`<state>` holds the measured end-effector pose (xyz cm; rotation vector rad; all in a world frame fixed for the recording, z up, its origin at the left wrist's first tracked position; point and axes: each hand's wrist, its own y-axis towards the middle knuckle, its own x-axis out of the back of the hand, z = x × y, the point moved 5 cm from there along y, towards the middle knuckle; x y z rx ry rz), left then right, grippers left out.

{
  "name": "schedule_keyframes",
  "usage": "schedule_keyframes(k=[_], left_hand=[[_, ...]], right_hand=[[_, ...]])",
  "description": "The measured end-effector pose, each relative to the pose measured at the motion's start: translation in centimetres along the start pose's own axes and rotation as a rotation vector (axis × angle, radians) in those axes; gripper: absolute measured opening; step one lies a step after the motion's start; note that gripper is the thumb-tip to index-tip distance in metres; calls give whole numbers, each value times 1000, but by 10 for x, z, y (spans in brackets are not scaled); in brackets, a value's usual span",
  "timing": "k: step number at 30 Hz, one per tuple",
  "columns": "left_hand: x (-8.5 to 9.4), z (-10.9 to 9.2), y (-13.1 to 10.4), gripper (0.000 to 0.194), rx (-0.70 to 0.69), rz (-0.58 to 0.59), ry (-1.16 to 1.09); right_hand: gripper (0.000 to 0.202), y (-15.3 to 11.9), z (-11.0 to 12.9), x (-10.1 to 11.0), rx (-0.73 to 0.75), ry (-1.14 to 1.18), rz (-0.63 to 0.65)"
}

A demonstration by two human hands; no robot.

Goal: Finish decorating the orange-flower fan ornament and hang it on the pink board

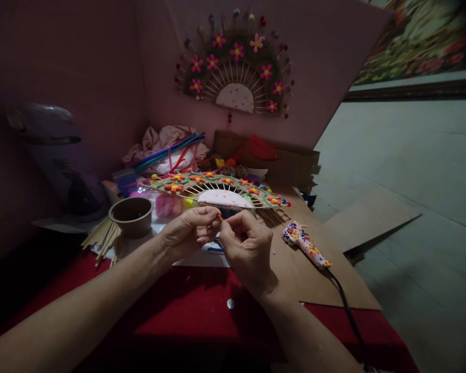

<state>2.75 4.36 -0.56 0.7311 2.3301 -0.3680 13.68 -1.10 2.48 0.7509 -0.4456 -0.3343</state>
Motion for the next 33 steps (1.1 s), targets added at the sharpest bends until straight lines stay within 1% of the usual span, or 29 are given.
schedule_keyframes(k=[6, 18, 29, 33], left_hand=[[-2, -1, -1, 21, -1, -17, 2], [-2, 1, -2, 19, -3, 21, 39], [-2, 1, -3, 20, -14, 26, 93], [-2, 1, -3, 20, -19, 32, 132]], right_hand=[[13, 0, 0, 0, -6, -17, 16], [14, 0, -1, 0, -7, -16, 8], [13, 0, -1, 0, 2, -39, 12], [14, 0, -2, -2, 3, -55, 34]])
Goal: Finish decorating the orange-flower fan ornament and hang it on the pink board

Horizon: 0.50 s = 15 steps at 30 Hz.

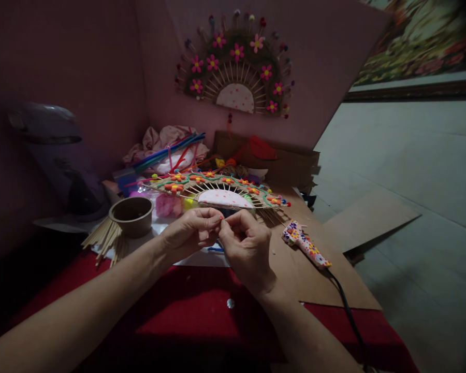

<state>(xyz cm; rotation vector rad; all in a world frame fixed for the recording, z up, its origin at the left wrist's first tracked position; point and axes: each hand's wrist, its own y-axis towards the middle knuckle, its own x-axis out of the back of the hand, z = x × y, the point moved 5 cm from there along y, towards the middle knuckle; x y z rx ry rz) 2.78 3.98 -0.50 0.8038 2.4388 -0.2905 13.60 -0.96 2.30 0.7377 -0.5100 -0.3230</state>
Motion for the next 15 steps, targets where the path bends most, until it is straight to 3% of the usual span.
schedule_keyframes(k=[7, 15], left_hand=[[3, 0, 1, 22, 7, -30, 17], [4, 0, 0, 27, 11, -73, 9]], right_hand=[[3, 0, 2, 1, 50, -78, 26], [6, -3, -1, -2, 106, -114, 50]])
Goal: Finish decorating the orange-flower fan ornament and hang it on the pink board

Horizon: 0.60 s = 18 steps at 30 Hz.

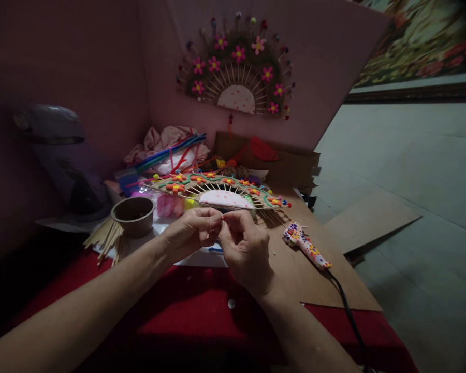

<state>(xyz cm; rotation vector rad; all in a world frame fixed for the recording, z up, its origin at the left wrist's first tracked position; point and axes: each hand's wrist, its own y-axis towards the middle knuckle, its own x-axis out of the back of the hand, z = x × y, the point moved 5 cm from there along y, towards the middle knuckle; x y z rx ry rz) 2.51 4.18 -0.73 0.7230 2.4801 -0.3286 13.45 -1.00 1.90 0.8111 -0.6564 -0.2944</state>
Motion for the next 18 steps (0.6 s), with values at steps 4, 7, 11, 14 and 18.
schedule_keyframes(k=[4, 7, 11, 14, 18], left_hand=[[1, -1, 0, 31, -2, -58, -10], [0, -2, -1, 31, -21, -64, 5], [-2, -5, -2, 31, -83, -47, 84], [-4, -10, -3, 32, -220, -68, 210], [-4, -26, -10, 26, -529, -222, 477]], right_hand=[[5, -1, -2, -1, -11, 14, -7], [5, -1, -3, -1, -25, 26, -13], [4, -1, -4, -1, -46, 38, -14], [4, -1, -5, -2, -61, 58, 0], [4, 0, -4, -3, -96, 86, 25]])
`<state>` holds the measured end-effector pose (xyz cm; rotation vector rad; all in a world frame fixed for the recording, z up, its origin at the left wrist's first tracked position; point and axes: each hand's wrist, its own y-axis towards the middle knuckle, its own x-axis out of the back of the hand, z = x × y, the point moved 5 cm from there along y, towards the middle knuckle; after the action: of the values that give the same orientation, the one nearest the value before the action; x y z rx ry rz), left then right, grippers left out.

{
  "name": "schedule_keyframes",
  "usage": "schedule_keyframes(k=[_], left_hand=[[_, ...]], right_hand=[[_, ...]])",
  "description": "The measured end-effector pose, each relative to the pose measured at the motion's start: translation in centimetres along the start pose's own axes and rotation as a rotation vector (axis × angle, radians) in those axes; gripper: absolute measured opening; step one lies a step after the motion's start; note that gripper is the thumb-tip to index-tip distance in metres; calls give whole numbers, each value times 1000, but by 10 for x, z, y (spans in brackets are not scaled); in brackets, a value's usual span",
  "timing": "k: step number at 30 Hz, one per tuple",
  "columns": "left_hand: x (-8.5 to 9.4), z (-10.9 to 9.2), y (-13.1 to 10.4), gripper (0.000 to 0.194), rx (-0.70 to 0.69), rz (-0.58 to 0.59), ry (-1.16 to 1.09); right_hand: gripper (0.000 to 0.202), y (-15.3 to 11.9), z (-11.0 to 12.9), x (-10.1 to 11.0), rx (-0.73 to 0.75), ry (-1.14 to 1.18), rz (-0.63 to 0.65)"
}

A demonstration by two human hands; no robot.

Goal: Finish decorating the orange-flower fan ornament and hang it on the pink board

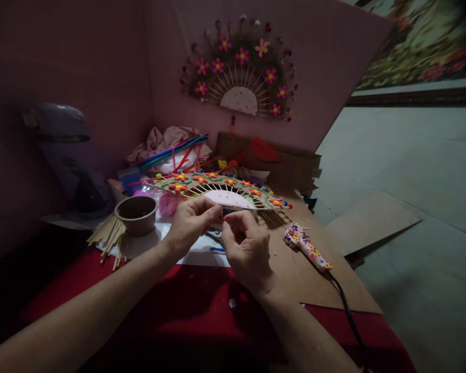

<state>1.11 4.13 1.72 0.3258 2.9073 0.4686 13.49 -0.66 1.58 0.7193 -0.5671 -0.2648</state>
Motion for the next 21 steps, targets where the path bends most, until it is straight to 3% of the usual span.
schedule_keyframes(k=[6, 12, 15, 21], left_hand=[[2, -19, -4, 14, -402, -69, 261], [-1, -22, -7, 13, -499, -38, 265], [-3, -25, -8, 16, -440, -32, 209], [-5, -2, -2, 29, 15, 38, -125]], right_hand=[[19, 12, 5, 9, -15, 202, -9], [14, 17, -5, 0, -167, 465, 160], [16, 16, -7, -3, -199, 513, 181], [7, 18, -11, 2, -176, 599, 72]])
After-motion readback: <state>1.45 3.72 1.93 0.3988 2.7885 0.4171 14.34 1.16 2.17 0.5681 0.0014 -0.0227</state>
